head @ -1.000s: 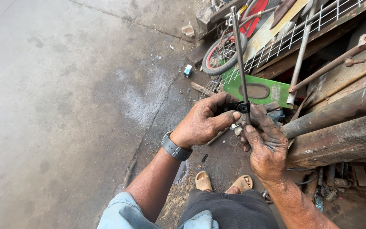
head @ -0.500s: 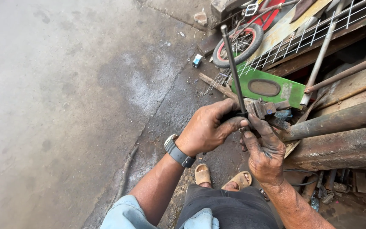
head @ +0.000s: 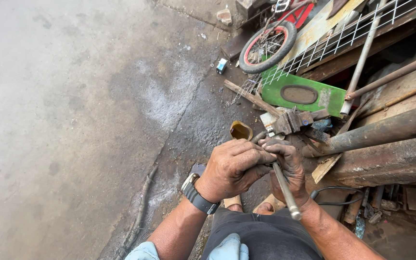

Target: A person uses a bench vise and a metal rod to adjust and lubricate a component on a bicycle axle or similar rod.

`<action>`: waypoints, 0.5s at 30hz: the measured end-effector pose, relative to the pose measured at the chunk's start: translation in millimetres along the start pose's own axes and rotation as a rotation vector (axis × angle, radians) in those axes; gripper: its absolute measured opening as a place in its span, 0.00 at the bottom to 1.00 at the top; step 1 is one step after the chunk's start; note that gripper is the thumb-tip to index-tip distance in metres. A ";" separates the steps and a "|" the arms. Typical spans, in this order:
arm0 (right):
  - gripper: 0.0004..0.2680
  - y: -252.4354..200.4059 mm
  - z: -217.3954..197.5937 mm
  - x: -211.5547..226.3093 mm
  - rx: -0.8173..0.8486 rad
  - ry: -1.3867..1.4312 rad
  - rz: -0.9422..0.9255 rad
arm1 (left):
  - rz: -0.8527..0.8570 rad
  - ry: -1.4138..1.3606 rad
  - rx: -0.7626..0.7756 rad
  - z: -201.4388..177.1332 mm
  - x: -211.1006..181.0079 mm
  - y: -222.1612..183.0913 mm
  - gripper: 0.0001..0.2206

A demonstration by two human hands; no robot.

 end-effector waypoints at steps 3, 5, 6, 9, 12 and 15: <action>0.19 -9.3 4.2 -5.7 -0.051 0.030 0.004 | 0.005 0.028 -0.006 3.0 0.5 -1.9 0.07; 0.19 -18.2 -1.6 -15.8 -0.056 0.012 -0.004 | 0.018 0.043 -0.004 5.1 -3.2 -2.1 0.07; 0.18 -22.7 -4.7 -20.6 -0.059 -0.006 -0.014 | 0.033 0.058 -0.003 6.4 -5.2 -2.1 0.08; 0.21 -14.9 3.4 -5.5 -0.052 -0.030 0.000 | 0.052 0.105 -0.014 2.5 -19.2 3.9 0.08; 0.22 -18.1 -1.3 -9.8 -0.051 -0.080 0.000 | 0.056 0.172 0.004 5.2 -20.6 3.1 0.08; 0.19 -38.1 -16.4 -35.2 -0.066 -0.102 -0.027 | 0.054 0.208 0.016 5.1 -23.0 5.2 0.08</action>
Point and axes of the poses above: each hand's wrist, its own y-axis towards the middle knuckle, its own z-axis out of the palm, x = y × z, the point moved 3 cm from there along y, towards the middle knuckle, and after that the axes turned 11 degrees about -z, right-handed, at the moved point
